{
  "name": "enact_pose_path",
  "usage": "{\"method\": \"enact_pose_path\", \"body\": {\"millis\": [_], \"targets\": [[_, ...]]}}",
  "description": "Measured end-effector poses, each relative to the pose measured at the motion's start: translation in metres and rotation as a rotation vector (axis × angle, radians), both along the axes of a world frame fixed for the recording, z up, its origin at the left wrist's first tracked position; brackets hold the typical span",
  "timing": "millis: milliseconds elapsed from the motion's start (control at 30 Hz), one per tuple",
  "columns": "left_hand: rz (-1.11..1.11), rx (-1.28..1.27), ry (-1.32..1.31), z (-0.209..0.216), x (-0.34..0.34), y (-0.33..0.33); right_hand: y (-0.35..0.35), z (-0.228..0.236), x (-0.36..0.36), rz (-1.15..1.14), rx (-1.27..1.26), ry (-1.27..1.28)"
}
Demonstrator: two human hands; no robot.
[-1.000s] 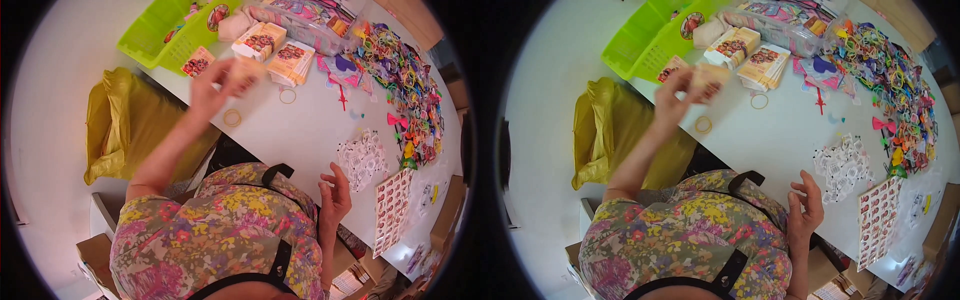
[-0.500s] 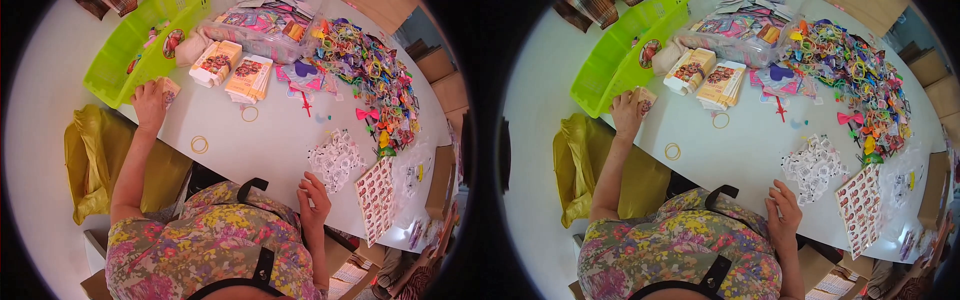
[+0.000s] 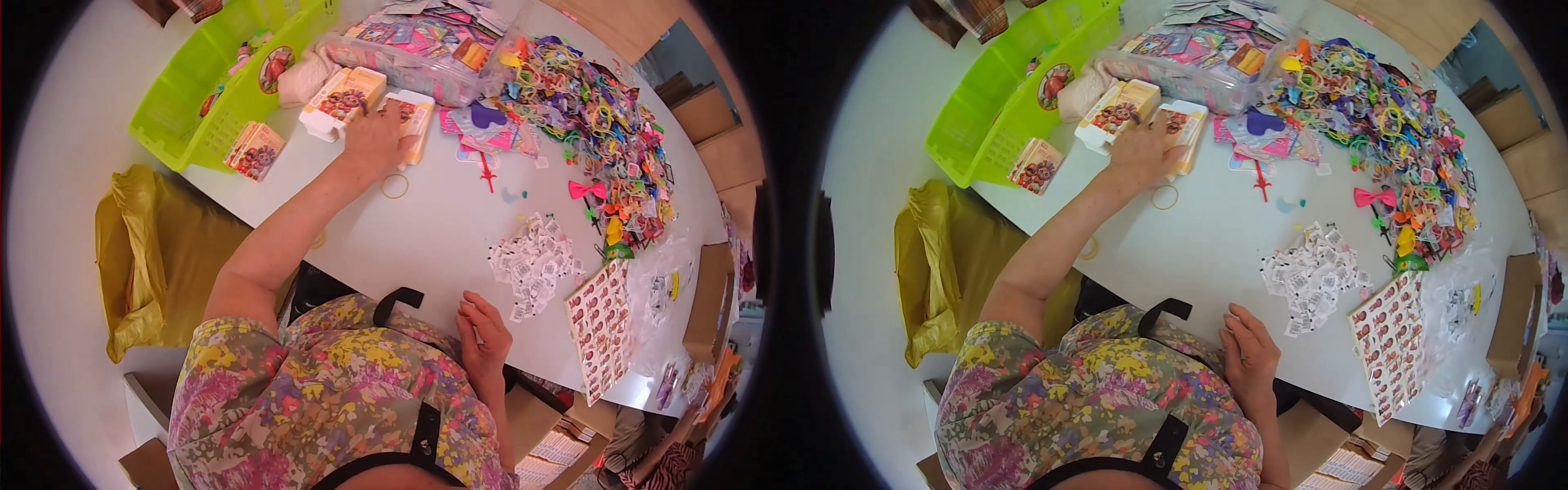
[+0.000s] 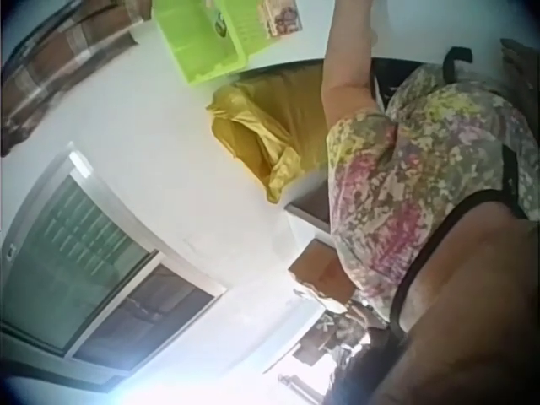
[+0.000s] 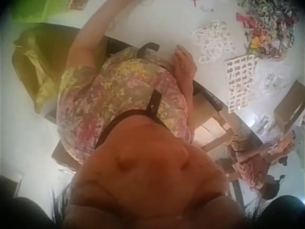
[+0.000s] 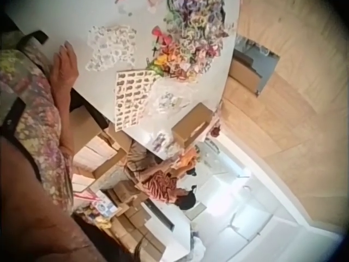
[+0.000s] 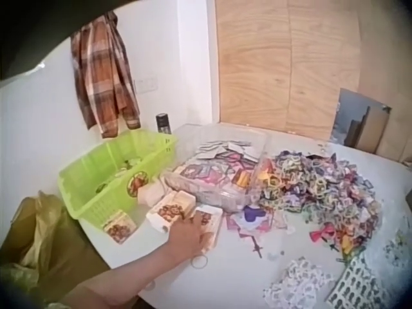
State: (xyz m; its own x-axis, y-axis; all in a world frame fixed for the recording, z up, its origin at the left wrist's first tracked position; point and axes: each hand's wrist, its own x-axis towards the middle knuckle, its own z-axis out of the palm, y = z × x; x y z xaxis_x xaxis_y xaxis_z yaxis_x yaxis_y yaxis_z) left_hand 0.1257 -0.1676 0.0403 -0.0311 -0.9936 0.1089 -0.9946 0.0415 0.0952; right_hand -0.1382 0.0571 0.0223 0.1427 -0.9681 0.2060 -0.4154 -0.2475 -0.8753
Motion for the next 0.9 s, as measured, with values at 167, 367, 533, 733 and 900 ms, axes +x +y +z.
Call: {"method": "enact_pose_path", "body": {"millis": [167,367,533,733,900], "targets": [[0.027,-0.097,-0.032,-0.015,0.003,-0.003,0.005,-0.007,-0.007,-0.063,0.05,-0.066],[-0.064,-0.457,0.151,-0.024,0.016,-0.011,-0.003,-0.002,-0.006,-0.056,-0.077,-0.023],[0.092,-0.386,0.665,-0.024,0.04,-0.017,-0.001,0.001,-0.01,-0.044,-0.069,-0.006],[0.005,-0.429,0.952,-0.009,0.038,-0.001,-0.007,0.019,-0.014,-0.072,0.058,0.006],[-0.183,0.132,1.388,0.027,-0.017,0.071,-0.059,0.045,0.003,-0.22,0.141,-0.268]]}}
